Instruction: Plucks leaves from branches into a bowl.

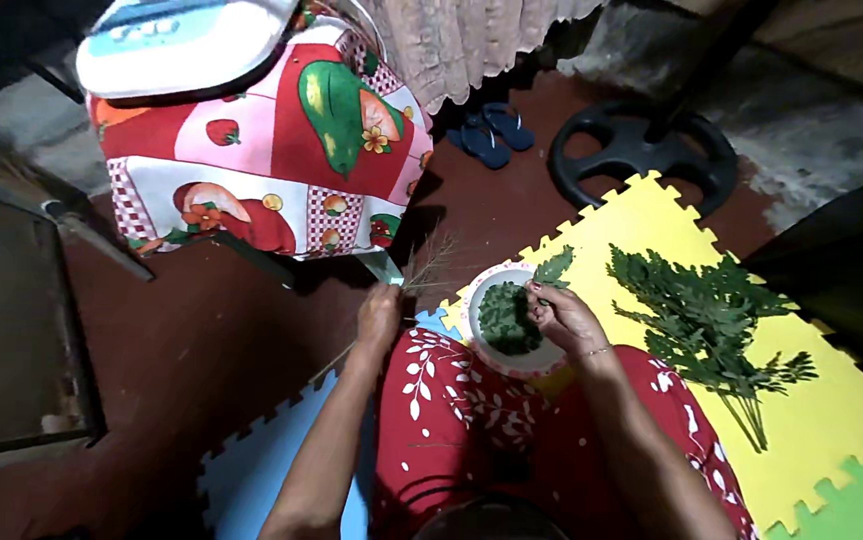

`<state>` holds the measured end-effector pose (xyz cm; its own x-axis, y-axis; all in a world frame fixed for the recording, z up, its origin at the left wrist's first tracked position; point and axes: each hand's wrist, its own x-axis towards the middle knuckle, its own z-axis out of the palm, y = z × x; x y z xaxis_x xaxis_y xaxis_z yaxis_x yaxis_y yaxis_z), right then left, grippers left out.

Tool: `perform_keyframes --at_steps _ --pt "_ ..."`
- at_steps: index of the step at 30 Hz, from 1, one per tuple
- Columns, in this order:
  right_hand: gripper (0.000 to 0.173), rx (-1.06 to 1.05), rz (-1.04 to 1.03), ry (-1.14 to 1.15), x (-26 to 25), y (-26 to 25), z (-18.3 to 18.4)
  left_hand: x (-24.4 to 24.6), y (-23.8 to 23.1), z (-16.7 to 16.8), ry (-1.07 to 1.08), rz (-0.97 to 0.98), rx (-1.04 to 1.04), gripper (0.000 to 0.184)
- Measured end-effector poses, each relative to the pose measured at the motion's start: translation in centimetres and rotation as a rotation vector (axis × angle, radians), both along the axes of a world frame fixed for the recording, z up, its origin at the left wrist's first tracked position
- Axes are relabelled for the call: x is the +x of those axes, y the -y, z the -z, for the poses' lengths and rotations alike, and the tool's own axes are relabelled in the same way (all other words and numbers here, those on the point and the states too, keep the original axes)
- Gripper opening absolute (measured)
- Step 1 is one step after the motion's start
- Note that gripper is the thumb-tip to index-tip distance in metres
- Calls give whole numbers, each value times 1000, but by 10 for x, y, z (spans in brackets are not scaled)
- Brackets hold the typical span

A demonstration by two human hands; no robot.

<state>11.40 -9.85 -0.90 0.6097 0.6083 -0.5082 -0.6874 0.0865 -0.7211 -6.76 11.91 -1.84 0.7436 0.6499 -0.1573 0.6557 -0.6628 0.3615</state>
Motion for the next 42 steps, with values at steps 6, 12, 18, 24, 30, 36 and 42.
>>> perform_keyframes --at_steps 6,12,18,24,30,36,42 --pt "25 0 -84 -81 0 0 11 42 -27 38 -271 -6 -42 32" --pt "14 -95 -130 -79 -3 -5 15 68 58 -25 205 254 -289 41" --pt "17 -91 -108 9 -13 -1 32 84 115 -16 217 531 -230 40" --pt "34 73 -199 131 -8 12 31 82 122 10 610 538 -11 25" --pt "45 24 -314 290 3 17 40 81 112 -4 462 504 -142 27" --pt "27 -69 -241 298 3 15 41 79 105 -4 476 543 -194 25" --pt "20 -86 -102 268 6 11 51 85 105 -3 459 559 -248 26"
